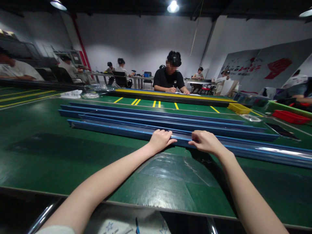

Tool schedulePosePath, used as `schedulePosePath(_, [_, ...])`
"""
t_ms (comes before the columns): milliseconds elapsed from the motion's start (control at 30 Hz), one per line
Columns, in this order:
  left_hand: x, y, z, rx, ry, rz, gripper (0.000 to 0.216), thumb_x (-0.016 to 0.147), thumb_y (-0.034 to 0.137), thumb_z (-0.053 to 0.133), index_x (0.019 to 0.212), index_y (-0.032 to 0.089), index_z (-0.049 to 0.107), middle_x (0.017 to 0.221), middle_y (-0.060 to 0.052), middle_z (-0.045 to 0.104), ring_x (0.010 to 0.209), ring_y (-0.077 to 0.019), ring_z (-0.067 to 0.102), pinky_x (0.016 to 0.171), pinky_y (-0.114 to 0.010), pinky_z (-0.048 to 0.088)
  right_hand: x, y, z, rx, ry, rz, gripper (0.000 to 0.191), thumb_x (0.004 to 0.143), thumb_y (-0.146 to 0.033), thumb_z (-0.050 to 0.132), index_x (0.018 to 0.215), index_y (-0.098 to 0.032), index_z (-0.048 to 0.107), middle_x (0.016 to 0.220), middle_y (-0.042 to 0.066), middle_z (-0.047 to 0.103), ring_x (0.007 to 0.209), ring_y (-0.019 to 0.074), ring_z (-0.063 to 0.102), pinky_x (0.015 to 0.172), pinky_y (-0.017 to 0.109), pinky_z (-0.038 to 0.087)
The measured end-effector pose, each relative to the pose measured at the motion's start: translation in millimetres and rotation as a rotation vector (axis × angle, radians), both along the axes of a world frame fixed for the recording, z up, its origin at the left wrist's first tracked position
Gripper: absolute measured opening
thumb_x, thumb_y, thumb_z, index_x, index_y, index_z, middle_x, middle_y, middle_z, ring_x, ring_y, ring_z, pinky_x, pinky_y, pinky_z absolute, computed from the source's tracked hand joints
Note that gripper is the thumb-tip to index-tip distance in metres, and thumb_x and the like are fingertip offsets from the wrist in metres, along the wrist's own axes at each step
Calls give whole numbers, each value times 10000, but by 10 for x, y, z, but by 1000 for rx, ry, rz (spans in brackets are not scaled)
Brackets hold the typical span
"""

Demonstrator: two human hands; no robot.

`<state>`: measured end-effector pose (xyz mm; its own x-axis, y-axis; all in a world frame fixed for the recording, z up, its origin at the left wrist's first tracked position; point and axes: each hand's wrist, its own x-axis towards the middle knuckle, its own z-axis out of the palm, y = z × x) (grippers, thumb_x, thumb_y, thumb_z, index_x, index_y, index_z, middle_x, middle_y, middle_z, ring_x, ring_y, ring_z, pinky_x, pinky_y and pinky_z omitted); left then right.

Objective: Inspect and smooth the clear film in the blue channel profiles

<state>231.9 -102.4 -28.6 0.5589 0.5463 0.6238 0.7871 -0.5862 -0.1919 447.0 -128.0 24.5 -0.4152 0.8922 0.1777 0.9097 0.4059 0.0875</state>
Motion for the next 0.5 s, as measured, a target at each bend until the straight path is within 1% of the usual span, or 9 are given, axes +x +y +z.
schedulePosePath(167, [-11,-8,-4,13,3,-13,405,826,522,348,760,164,523,672,-37,613,653,-164,553,565,-282,292,-34,-16,-25,-8,18,21,238,756,-422,429,721,-202,513,753,32,598,667,148,526,536,231,292])
schedulePosePath(267, [-14,-16,3,14,5,-16,404,832,516,338,768,163,523,679,-39,614,661,-166,555,570,-284,291,-115,-27,-70,-10,36,64,256,773,-441,410,775,-204,507,803,42,604,716,161,540,567,233,311])
schedulePosePath(400, [-7,-25,11,-2,-7,-12,398,830,514,347,777,162,524,690,-42,616,666,-167,557,582,-286,296,-230,-28,-142,23,64,130,183,807,-329,387,898,-199,479,931,68,592,817,169,543,608,230,319])
schedulePosePath(500, [-1,-24,8,-15,-17,-21,394,830,512,347,797,160,522,708,-45,617,677,-168,558,591,-287,301,-256,-17,-147,23,46,151,128,810,-276,381,853,-198,473,874,58,594,781,159,544,589,226,303])
